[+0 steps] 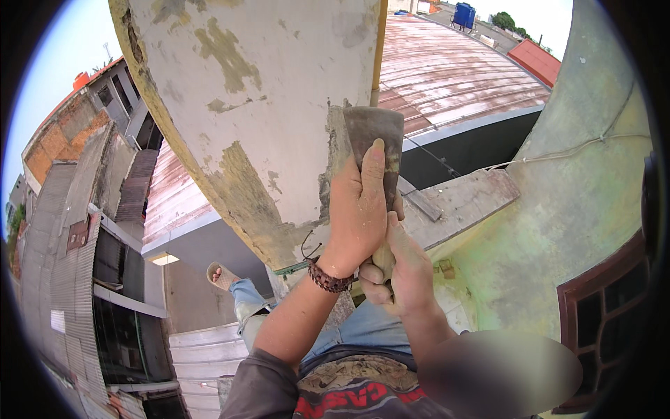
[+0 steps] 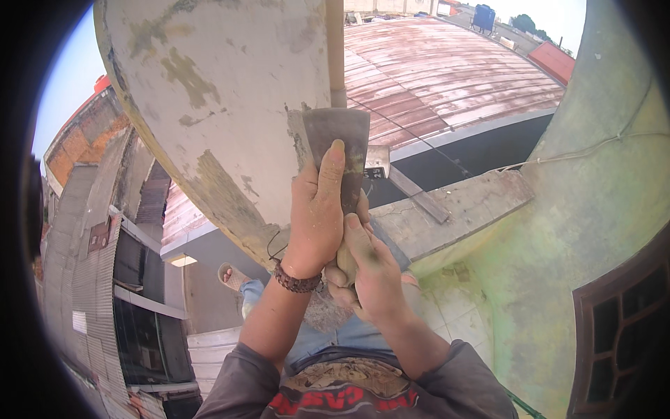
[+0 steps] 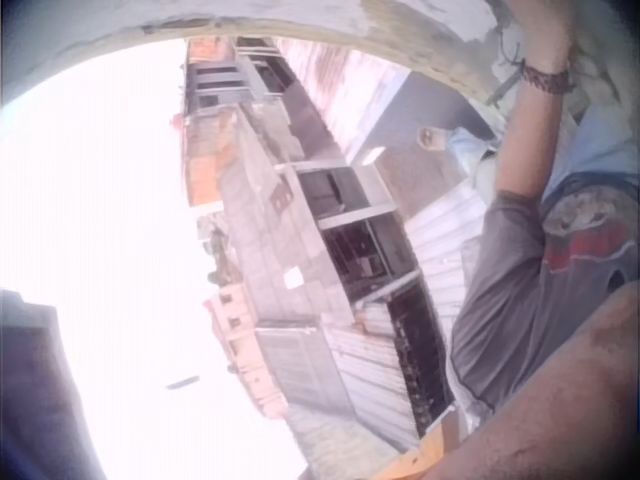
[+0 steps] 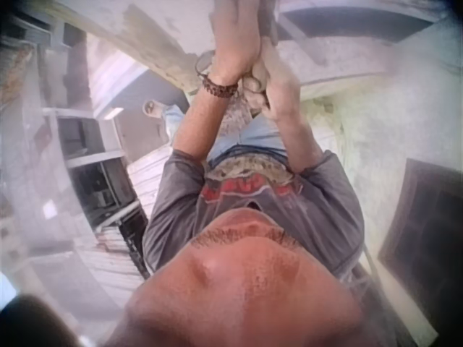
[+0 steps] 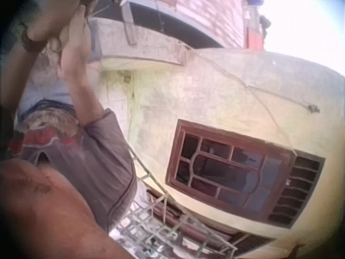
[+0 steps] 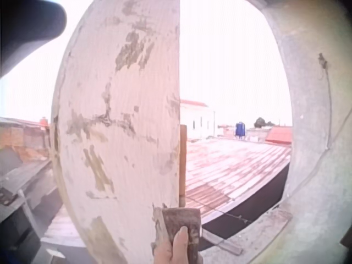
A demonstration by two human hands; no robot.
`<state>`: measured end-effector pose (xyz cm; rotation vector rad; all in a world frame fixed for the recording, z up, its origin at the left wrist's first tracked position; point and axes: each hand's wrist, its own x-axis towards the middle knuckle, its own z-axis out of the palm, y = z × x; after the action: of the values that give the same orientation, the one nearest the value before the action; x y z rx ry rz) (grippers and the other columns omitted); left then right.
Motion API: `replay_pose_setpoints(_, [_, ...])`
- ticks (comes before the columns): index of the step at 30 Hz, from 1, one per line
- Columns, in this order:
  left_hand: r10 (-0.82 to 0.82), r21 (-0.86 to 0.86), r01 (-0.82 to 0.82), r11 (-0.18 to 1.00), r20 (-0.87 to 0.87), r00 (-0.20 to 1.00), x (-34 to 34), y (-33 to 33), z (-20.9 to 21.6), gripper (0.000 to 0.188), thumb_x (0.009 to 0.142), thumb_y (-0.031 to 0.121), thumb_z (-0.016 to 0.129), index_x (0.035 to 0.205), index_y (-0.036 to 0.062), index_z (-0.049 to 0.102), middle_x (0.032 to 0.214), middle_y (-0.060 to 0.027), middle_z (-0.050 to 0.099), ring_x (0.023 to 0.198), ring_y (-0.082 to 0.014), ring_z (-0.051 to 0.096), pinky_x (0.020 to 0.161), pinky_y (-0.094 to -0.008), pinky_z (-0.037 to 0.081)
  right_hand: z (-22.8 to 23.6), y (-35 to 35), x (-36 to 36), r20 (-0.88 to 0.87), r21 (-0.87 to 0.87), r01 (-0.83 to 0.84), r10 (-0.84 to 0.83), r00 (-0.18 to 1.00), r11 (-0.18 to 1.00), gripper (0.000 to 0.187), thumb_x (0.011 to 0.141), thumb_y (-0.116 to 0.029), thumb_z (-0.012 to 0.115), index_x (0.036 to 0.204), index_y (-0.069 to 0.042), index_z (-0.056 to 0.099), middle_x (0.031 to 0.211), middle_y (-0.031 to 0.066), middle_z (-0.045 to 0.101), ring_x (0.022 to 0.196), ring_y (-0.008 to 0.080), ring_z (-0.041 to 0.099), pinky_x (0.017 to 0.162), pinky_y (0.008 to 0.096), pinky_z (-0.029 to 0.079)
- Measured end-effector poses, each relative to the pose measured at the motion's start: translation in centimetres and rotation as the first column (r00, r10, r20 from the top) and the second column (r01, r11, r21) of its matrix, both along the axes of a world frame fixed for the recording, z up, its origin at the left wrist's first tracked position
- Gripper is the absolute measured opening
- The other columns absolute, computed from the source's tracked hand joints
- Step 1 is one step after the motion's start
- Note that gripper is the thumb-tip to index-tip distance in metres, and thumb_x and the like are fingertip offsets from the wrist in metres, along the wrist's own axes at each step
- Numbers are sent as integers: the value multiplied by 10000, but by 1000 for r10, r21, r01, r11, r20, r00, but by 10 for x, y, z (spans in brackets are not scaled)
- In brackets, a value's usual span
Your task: The person scrapes a vertical concrete pillar using a hand scraper, removing loose paint and surface material. The person works on the upper section of the pillar while standing on a scaffold, repeatedly scraping and occasionally wiping the tool.
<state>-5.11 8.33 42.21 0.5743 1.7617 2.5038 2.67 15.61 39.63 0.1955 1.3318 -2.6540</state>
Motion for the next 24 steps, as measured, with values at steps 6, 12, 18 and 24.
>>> replay_pose_setpoints(6, [27,-3,-27,1000,-10,1000,0,2,-10,346,1023,359,450,992,19,514,680,-40,534,453,-104,508,389,-250,422,0,-3,1,10,-16,23,-23,1000,1000,446,1012,-520,343,1042,-116,529,597,33,455,355,97,317,320,224,247])
replay_pose_setpoints(12, [9,17,-10,1000,30,1000,1,3,-7,342,1022,355,451,992,20,507,673,-38,538,453,-106,516,389,-246,428,-7,-3,0,-14,-36,30,-30,999,999,447,1017,-513,327,1061,-113,521,600,36,449,354,95,314,321,223,252])
replay_pose_setpoints(18, [-2,23,2,1000,-3,1000,-1,1,-4,344,1020,362,456,983,23,498,667,-39,537,469,-111,528,404,-255,441,-8,1,-5,-52,-68,-12,9,999,998,383,1025,-454,358,1024,-100,503,608,26,460,372,77,342,320,217,264])
replay_pose_setpoints(24, [-13,-24,17,1000,155,988,13,-19,-62,383,1016,401,454,968,25,507,666,-54,566,499,-113,550,462,-263,473,-77,-10,3,-54,73,2,2,999,997,367,1027,-418,388,969,-79,515,597,27,486,378,83,394,329,224,282])
